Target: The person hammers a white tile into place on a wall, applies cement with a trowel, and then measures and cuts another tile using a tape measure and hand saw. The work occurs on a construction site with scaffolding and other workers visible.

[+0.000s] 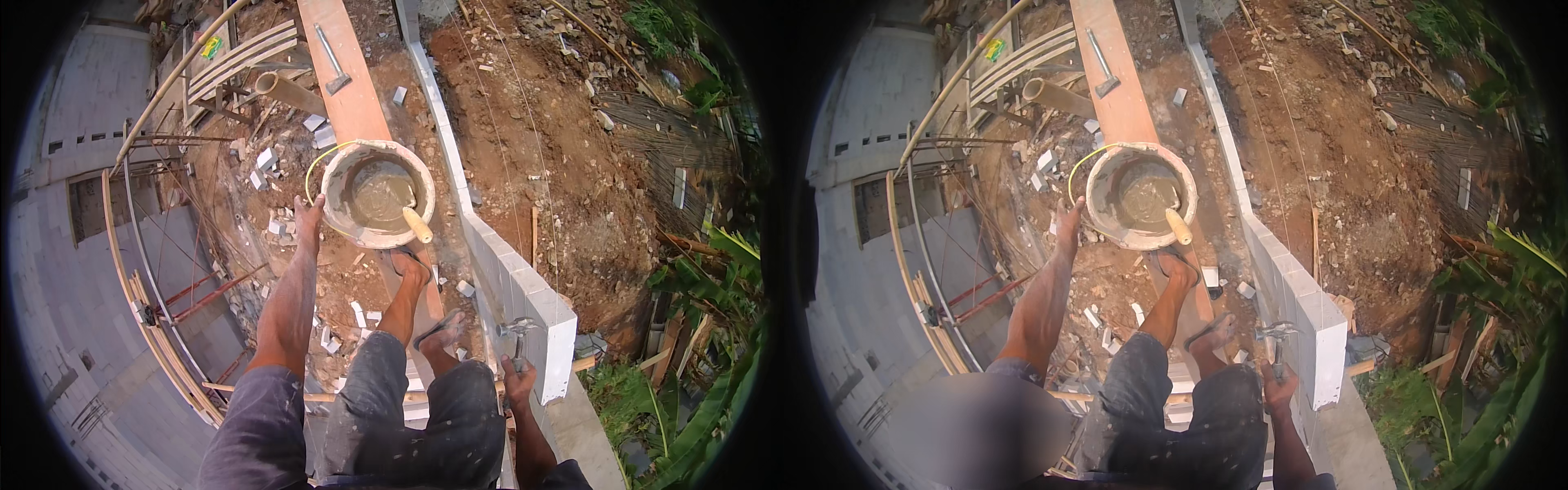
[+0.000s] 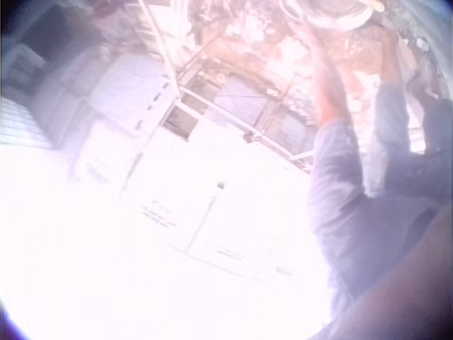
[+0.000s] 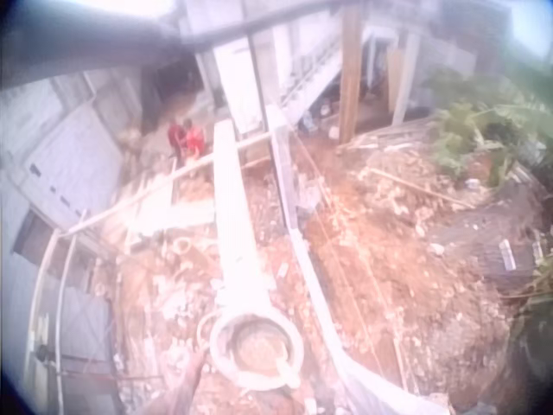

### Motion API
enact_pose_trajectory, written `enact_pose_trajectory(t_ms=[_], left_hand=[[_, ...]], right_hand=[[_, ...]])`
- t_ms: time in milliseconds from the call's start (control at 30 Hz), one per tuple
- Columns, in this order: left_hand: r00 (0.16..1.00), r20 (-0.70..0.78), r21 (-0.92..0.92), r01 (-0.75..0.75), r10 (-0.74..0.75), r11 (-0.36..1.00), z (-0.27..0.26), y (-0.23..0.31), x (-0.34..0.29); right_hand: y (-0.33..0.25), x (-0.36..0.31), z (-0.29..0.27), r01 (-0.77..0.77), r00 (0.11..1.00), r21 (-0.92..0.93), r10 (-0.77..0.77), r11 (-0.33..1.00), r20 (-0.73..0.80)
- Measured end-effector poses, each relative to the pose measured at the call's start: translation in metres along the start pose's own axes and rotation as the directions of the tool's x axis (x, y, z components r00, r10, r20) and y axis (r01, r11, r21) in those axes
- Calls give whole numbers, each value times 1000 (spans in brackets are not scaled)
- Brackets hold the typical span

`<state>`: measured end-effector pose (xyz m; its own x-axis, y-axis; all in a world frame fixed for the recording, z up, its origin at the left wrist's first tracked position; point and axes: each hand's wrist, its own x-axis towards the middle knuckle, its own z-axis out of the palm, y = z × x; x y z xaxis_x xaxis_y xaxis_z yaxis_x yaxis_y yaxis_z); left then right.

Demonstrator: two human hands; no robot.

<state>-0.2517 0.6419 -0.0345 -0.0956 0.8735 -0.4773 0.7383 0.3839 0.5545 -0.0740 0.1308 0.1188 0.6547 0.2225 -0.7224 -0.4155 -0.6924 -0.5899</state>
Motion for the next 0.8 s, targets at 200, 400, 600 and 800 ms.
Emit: enact_pose_trajectory(t_ms=[200, 400, 600, 800], left_hand=[[995, 105, -194, 17, 3, 981, 7, -1, 15], [961, 147, -175, -208, 235, 962, 14, 31, -31], [955, 203, -179, -183, 218, 967, 6, 44, -54], [944, 256, -119, -184, 209, 976, 11, 53, -65]], right_hand=[[-28, 34, 28, 25, 999, -95, -29, 995, -39], [-27, 75, 20, 231, 953, -307, -278, 923, -118], [-14, 65, -24, 368, 810, -534, -545, 761, -218], [23, 20, -7, 202, 890, -139, -241, 970, -387]])
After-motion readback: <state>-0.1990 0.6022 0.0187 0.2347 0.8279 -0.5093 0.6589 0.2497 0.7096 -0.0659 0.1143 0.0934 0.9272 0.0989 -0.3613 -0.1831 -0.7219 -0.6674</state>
